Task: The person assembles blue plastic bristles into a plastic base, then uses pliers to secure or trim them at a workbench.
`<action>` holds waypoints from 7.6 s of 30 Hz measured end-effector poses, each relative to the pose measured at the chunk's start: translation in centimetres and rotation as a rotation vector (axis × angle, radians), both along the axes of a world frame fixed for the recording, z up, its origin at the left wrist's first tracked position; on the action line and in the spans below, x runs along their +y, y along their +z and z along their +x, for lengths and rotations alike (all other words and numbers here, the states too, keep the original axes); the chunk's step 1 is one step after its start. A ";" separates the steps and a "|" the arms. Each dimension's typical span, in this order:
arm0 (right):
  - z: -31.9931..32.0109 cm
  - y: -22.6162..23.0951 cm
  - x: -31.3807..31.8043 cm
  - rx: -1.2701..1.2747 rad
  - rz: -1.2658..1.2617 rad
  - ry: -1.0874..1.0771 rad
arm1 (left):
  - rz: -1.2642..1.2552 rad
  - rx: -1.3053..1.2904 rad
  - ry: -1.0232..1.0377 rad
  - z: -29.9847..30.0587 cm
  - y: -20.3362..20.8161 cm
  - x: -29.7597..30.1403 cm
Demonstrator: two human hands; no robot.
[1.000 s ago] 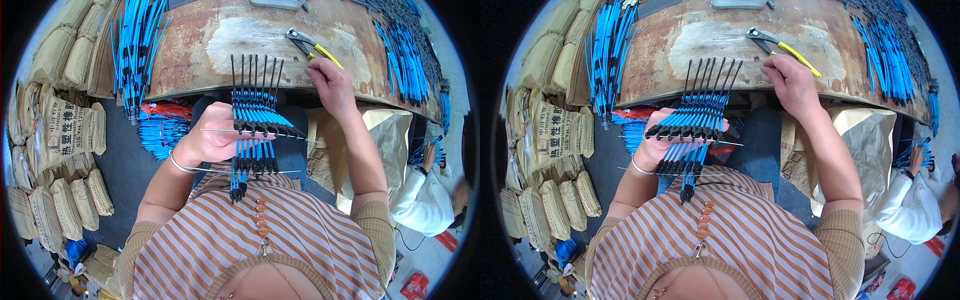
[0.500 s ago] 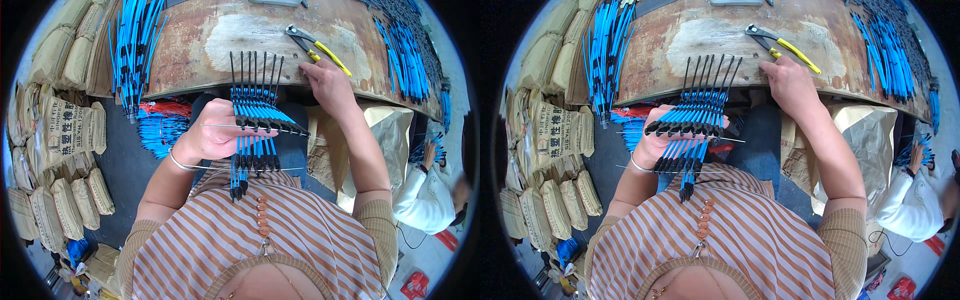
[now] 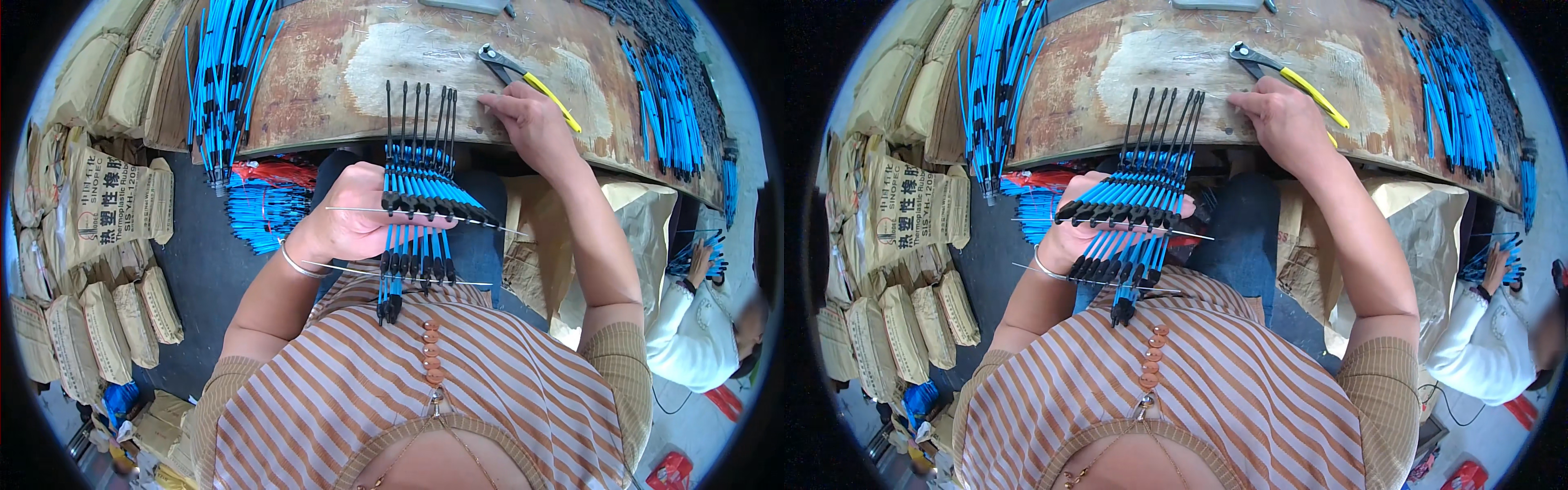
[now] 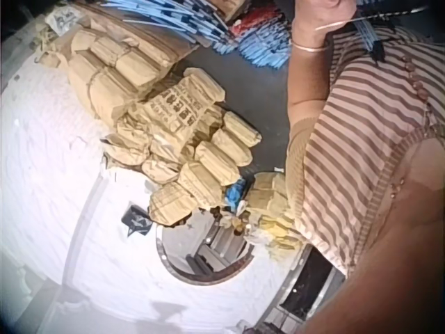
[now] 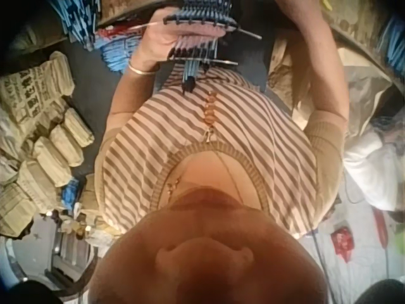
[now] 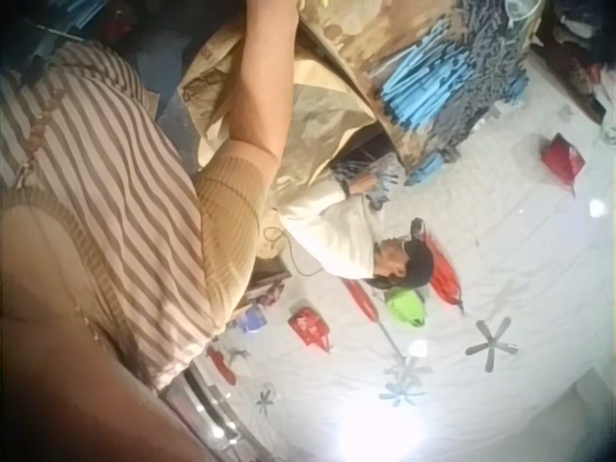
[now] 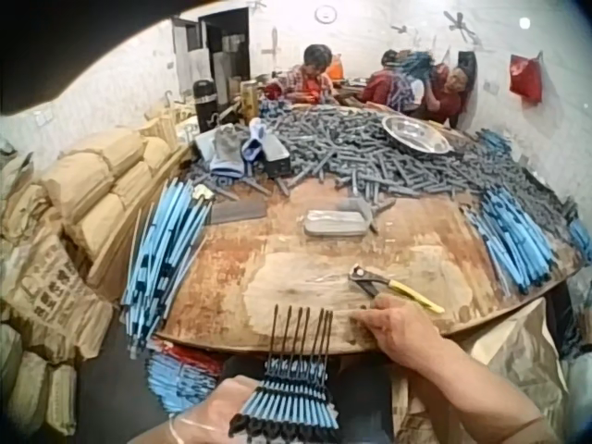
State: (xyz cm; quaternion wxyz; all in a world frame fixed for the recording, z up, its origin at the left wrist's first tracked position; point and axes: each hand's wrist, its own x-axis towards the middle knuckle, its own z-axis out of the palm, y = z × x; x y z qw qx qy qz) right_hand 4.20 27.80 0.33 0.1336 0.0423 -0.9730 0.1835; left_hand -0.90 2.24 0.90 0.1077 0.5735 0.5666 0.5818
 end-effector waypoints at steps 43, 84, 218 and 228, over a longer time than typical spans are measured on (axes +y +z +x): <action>-7.8 0.4 -1.6 -0.046 -0.054 0.285 | -0.111 -0.787 -0.122 -1.1 -0.6 -2.1; -9.3 0.6 -1.7 -0.011 0.132 0.351 | -0.072 -0.689 -0.129 -1.7 -2.1 -2.4; -8.6 2.2 -2.4 -0.174 0.227 0.471 | -0.016 -0.563 -0.163 -2.5 -2.3 -1.2; -9.1 2.1 -2.3 -0.148 0.243 0.518 | -0.202 -1.057 -0.174 -2.5 -2.2 -1.8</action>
